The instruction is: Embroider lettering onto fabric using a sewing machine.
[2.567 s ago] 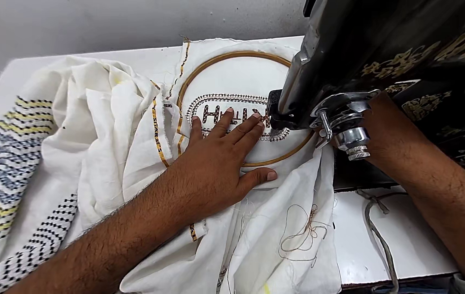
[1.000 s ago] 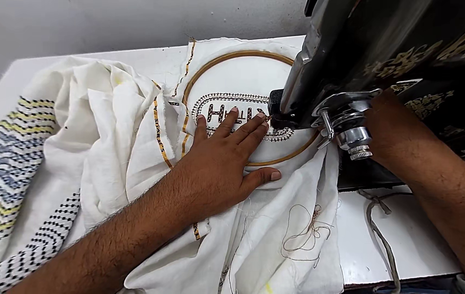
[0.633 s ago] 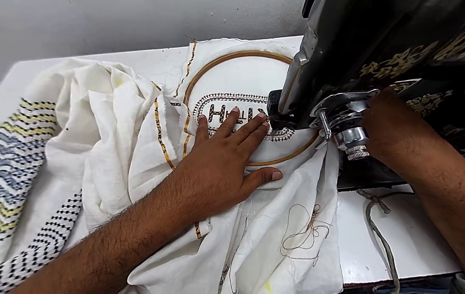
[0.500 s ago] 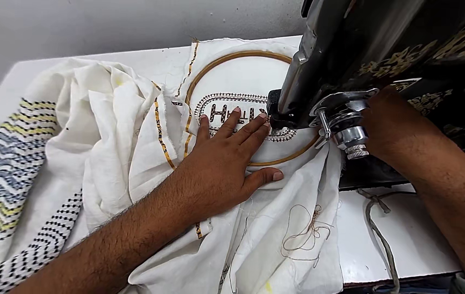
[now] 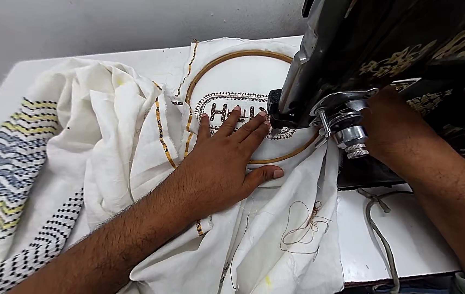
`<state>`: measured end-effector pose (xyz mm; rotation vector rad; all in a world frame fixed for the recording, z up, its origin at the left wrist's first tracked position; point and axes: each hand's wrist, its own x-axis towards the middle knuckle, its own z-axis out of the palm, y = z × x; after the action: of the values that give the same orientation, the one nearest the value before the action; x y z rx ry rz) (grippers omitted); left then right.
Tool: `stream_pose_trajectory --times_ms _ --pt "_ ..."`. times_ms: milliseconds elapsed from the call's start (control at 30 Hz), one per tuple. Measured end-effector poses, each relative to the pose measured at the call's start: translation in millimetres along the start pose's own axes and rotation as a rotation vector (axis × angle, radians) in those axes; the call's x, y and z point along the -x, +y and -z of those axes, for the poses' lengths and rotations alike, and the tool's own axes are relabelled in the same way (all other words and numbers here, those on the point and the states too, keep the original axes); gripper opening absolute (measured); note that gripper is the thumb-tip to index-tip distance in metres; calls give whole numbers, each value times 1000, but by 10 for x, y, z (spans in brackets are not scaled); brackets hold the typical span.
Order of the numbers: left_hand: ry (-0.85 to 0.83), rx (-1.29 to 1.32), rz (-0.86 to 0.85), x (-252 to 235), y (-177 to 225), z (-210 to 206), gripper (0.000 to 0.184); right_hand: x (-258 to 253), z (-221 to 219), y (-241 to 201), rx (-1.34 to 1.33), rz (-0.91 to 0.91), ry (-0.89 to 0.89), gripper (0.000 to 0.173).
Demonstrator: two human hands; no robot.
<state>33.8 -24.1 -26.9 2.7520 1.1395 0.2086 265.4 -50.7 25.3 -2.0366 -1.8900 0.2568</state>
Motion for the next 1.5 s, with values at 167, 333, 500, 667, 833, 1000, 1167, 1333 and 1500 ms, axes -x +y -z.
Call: stream_pose_trajectory --times_ms 167,333,500,667,833,1000,1167,1333,1500 --pt "1 -5 -3 3 -4 -3 83 -7 -9 17 9 8 0 14" --pt "12 -10 -7 15 -2 -16 82 -7 0 8 22 1 -14 15" --pt "3 -10 -6 25 5 -14 82 -5 7 8 26 1 -27 14" --pt "17 -5 -15 23 7 -17 82 -16 -6 55 43 61 -6 16" --pt "29 -12 -14 -3 16 -33 81 -47 -16 84 34 64 11 15" --pt "18 -8 3 30 -16 34 84 -56 0 64 34 31 -18 15" --pt "-57 -66 107 94 -57 123 91 -50 20 54 42 8 -46 16" --pt "-73 -56 113 90 -36 122 91 -58 18 66 48 15 -38 17" --pt "-87 -44 119 104 -18 136 90 -68 7 97 52 30 -32 16"
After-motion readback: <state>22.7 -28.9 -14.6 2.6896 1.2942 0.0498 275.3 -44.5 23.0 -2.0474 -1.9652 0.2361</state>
